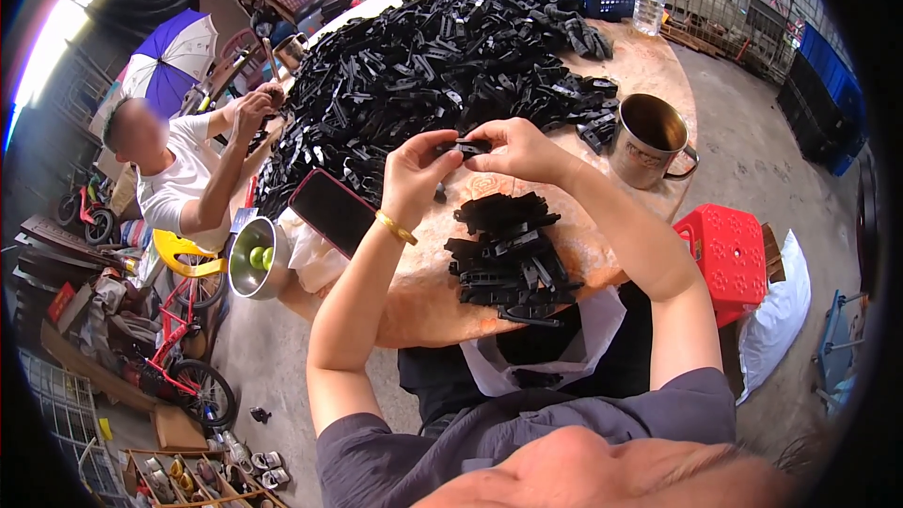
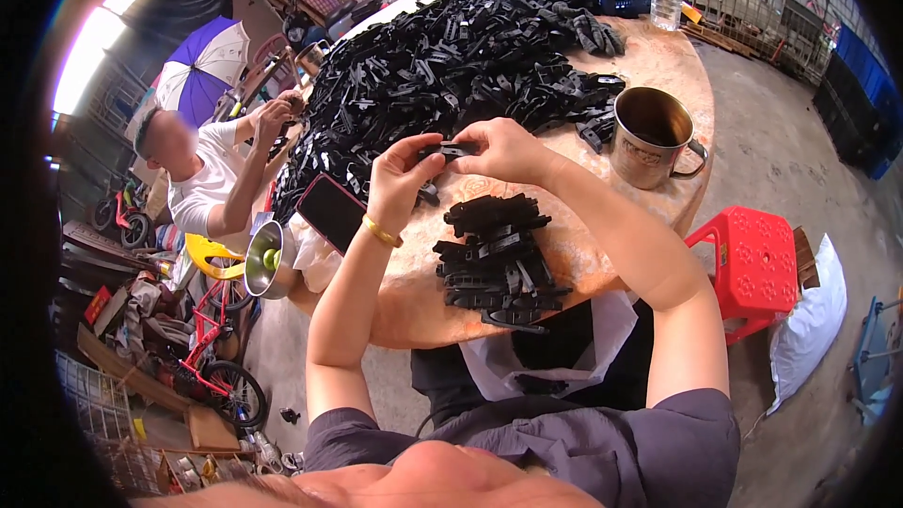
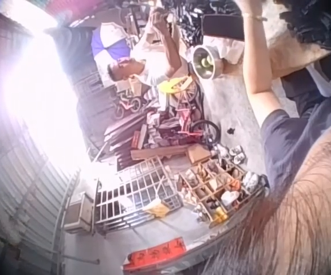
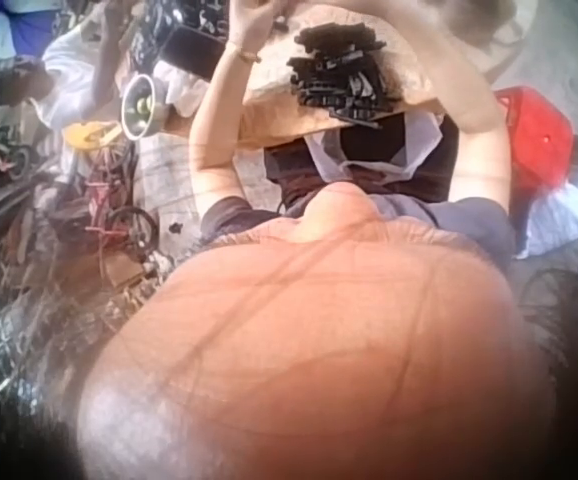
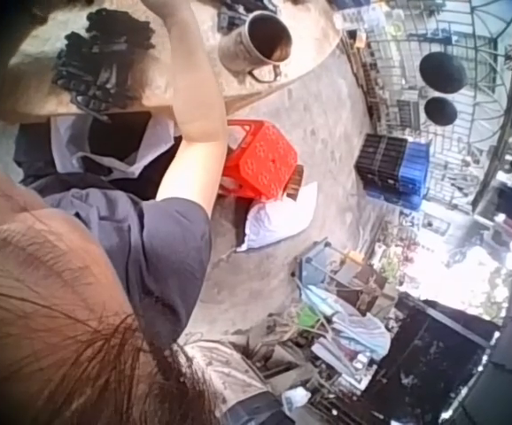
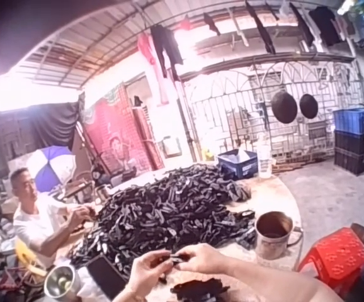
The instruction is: The person assembles black plastic parts by hand, stacks the completed pieces on the table, deposits them into a bag, and continues assembling more plastic parts from the table.
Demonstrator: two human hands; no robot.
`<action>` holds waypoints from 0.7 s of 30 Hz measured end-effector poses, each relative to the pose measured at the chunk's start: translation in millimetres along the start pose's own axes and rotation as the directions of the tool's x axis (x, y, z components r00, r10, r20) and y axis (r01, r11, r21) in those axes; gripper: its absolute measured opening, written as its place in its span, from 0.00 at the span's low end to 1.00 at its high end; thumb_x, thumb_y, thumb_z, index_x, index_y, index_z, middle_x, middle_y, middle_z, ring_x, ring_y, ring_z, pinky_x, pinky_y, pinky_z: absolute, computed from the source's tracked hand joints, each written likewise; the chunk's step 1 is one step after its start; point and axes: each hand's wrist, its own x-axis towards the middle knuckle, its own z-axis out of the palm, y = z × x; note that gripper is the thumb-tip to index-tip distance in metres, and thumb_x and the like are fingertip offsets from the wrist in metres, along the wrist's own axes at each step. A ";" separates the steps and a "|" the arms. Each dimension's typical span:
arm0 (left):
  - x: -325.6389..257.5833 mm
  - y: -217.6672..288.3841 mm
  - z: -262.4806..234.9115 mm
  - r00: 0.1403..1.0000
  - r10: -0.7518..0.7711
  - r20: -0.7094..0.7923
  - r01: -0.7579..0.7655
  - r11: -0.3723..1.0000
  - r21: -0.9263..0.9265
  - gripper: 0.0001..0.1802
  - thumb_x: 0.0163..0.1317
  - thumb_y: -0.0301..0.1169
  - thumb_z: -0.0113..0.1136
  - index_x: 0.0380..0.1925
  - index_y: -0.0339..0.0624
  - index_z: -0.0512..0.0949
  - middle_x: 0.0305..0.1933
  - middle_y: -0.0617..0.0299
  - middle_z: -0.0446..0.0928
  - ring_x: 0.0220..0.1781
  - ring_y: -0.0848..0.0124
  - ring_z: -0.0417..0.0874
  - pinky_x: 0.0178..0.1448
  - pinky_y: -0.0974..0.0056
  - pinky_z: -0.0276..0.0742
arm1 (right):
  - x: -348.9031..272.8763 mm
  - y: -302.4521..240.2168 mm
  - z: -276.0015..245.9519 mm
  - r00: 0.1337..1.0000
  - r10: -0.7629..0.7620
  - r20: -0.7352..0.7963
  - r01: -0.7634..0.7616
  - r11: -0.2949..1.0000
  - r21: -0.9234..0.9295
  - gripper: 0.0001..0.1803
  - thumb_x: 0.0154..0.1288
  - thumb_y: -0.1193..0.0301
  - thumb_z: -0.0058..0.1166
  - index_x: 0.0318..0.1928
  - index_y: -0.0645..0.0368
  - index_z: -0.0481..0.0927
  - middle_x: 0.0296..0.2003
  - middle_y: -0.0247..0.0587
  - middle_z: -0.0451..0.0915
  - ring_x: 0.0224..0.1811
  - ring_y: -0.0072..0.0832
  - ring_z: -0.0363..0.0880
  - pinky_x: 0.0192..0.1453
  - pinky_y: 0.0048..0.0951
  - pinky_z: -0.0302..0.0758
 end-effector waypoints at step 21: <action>-10.2 0.7 4.6 0.783 -0.068 0.618 0.029 0.997 0.073 0.17 0.62 0.37 0.53 0.44 0.34 0.76 0.41 0.62 0.77 0.46 0.78 0.74 0.51 0.70 0.71 | 25.3 31.3 -11.7 0.969 -0.165 -0.182 -0.074 0.510 -0.857 0.21 0.62 0.62 0.45 0.55 0.52 0.68 0.57 0.35 0.66 0.63 0.30 0.58 0.67 0.55 0.45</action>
